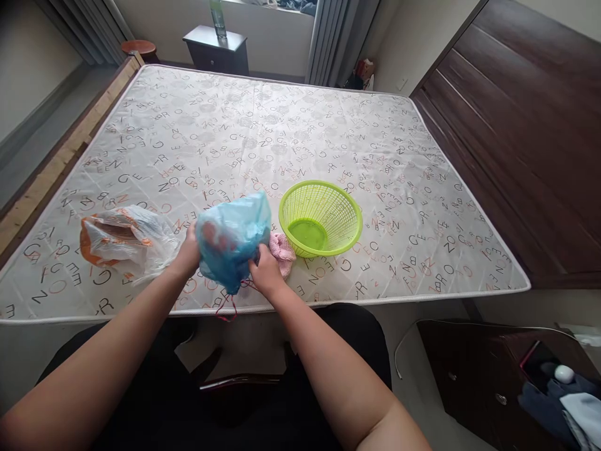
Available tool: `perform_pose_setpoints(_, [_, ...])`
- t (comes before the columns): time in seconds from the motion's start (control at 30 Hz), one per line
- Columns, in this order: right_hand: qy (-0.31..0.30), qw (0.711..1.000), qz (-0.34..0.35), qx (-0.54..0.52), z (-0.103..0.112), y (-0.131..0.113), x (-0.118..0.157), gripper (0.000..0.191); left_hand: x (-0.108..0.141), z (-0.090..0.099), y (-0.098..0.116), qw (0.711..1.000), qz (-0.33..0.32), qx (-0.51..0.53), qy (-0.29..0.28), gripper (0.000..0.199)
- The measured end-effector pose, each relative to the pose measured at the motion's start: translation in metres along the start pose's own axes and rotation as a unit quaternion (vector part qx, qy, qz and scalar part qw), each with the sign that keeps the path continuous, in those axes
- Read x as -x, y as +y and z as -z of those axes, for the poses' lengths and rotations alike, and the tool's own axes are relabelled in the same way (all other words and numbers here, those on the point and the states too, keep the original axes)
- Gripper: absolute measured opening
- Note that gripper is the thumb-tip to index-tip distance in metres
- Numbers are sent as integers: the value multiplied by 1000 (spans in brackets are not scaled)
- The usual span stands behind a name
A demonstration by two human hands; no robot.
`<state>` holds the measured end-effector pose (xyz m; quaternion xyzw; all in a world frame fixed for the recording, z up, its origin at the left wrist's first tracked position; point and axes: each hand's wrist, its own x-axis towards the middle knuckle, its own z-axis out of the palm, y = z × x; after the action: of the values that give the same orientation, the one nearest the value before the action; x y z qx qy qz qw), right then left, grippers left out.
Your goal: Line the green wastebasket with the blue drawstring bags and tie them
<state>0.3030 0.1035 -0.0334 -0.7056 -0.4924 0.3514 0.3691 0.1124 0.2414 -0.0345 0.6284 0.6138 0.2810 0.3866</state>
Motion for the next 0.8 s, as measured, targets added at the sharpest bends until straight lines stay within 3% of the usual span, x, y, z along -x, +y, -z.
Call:
perform_pose_setpoints(0.07, [-21, 999, -36, -31, 3, -1, -3, 26, 5, 1, 8, 999, -3, 23, 38, 46])
perform_pose_setpoints(0.13, [-29, 998, -40, -35, 5, -2, -4, 23, 8, 4, 15, 997, -20, 3, 69, 27])
perform_pose_setpoints(0.2, [-19, 999, -24, -11, 7, -2, -4, 25, 9, 9, 19, 997, -37, -38, 54, 23])
perform_pose_setpoints(0.3, [14, 1000, -22, 2, 6, 1, -5, 32, 12, 16, 21, 994, -87, -70, -18, 42])
perform_pose_setpoints(0.4, [15, 998, -23, -60, 4, 5, -5, 47, 18, 16, 22, 975, -163, -85, -121, 42])
perform_pose_setpoints(0.47, [-2, 997, 8, -82, 2, 7, -4, 64, 23, 12, 24, 955, -203, -103, -191, 54])
perform_pose_setpoints(0.53, [-16, 998, 50, -46, 1, 7, -1, 80, 26, 6, 23, 937, -239, -123, -224, 63])
perform_pose_setpoints(0.63, [-30, 992, 106, 58, 1, 3, 5, 82, 25, -2, 19, 929, -276, -129, -212, 54])
perform_pose_setpoints(0.8, [-5, 964, 182, 196, 1, -2, 12, 59, 22, -11, 12, 939, -287, -106, -157, 43])
